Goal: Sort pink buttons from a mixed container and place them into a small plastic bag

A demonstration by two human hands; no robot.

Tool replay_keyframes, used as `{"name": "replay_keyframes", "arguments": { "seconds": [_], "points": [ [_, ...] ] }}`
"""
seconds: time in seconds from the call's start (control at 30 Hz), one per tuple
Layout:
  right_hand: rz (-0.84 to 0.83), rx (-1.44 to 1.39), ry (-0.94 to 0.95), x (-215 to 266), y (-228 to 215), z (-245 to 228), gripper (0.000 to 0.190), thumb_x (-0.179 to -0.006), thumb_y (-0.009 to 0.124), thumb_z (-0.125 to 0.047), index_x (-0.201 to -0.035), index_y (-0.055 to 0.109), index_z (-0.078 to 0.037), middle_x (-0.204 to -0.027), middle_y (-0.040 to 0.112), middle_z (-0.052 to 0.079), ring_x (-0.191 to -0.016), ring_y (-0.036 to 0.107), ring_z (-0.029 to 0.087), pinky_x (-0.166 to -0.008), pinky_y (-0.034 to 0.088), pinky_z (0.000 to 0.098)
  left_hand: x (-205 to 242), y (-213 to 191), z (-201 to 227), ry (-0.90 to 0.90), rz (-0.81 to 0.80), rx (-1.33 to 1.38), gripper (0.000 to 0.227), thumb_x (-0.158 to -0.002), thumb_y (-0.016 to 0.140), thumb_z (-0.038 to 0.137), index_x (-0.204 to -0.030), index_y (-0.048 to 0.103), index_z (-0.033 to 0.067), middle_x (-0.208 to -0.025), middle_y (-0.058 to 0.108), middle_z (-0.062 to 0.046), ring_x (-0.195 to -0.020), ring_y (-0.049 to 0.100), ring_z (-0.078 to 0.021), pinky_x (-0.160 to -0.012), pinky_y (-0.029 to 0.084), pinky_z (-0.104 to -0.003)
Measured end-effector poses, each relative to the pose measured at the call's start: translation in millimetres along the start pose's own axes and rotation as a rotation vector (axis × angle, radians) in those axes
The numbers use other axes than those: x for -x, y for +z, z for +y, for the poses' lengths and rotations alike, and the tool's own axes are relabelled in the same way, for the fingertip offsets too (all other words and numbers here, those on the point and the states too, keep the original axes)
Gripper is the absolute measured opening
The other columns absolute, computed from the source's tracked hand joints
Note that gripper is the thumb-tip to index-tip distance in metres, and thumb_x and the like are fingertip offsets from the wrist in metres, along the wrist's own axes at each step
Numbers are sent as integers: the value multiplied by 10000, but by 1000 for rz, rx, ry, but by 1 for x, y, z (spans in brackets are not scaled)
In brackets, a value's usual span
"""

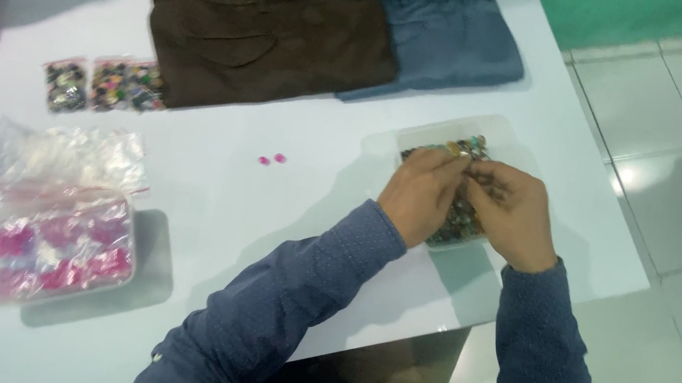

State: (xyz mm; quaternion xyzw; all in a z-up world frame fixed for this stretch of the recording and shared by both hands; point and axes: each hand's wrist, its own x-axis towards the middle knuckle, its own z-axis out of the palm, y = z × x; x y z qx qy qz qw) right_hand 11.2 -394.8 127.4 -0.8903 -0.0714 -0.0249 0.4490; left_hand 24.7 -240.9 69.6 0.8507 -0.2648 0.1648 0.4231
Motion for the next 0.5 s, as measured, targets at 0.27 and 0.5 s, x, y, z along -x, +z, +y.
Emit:
{"name": "replay_keyframes", "arguments": {
  "seconds": [0.27,0.5],
  "points": [
    [17,28,-102,14,16,-26,198,-955,664,40,-1138,720,90,-885,714,268,-818,685,297,-664,554,448,16,-26,6,-9,223,59,188,-978,616,90,-1118,737,56,-970,709,-134,-948,681,-303,-899,547,-384],
    [16,-39,-249,21,54,-61,198,-964,669,103,-1155,721,94,-928,727,260,-761,705,270,-604,523,361,46,-53,-19,-22,364,116,233,-968,650,63,-1183,697,138,-1034,711,-34,-970,687,-243,-876,576,-344]
  ]
}}
